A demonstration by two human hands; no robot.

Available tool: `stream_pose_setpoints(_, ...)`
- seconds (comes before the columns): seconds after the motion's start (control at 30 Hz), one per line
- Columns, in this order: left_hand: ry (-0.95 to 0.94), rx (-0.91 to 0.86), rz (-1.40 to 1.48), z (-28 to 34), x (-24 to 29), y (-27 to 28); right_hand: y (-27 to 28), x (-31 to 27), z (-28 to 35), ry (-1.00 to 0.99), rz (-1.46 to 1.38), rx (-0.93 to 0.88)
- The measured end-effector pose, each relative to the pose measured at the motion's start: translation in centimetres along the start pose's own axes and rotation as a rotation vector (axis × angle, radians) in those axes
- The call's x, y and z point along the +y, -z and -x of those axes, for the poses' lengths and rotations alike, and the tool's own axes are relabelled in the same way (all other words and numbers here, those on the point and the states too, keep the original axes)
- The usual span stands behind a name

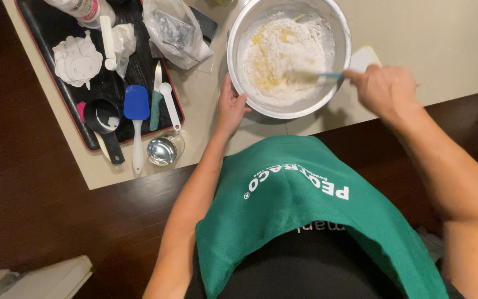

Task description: The person mixes ingredients in a bowl with a spatula, then opens a packet and pours its contents into the mixture before continuing to stir the batter.

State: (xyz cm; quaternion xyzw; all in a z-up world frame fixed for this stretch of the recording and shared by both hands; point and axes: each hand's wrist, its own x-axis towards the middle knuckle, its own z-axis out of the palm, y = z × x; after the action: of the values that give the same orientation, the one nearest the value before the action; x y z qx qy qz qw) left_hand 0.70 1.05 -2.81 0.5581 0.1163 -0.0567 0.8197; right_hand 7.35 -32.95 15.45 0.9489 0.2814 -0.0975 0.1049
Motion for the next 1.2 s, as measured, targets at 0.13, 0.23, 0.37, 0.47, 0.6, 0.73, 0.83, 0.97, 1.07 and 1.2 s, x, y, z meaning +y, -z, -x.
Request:
stream_pose_setpoints(0.13,0.014,-0.005,-0.012,-0.1,-0.2,0.2,-1.7,0.1,-4.7,-0.126,0.022,0.167)
stream_pose_setpoints(0.23,-0.008,0.010,-0.016,-0.1,-0.4,0.0,-2.2,-3.7,-6.3,-0.109,0.025,0.197)
stream_pose_setpoints(0.37,-0.003,0.017,0.028,-0.2,-0.7,0.0,-1.2,-6.5,-2.5,0.030,-0.125,0.124)
stream_pose_setpoints(0.47,-0.018,0.016,0.006,-0.1,-0.6,0.2,0.7,-2.9,-1.5,0.065,-0.010,0.041)
stream_pose_setpoints(0.6,-0.007,0.008,-0.003,-0.2,-0.8,0.3,1.4,-1.0,-4.6,-0.211,-0.032,-0.236)
stream_pose_setpoints(0.73,-0.019,0.022,-0.009,-0.3,-0.7,0.0,-0.8,-6.3,-5.5,-0.010,0.038,0.084)
stream_pose_setpoints(0.83,-0.009,0.017,0.023,-0.3,-0.7,0.1,-0.5,-4.9,-2.2,0.088,-0.145,0.033)
stream_pose_setpoints(0.97,-0.013,0.018,-0.010,0.1,-1.0,0.3,0.5,0.1,-3.8,-0.145,-0.093,-0.166)
stream_pose_setpoints(1.07,-0.052,-0.004,0.018,-0.5,-1.3,0.3,-1.2,-2.4,-5.9,-0.141,0.000,0.030)
stream_pose_setpoints(1.2,-0.029,0.025,-0.002,-0.5,-1.2,0.2,-1.9,-5.8,-3.7,0.011,-0.046,0.109)
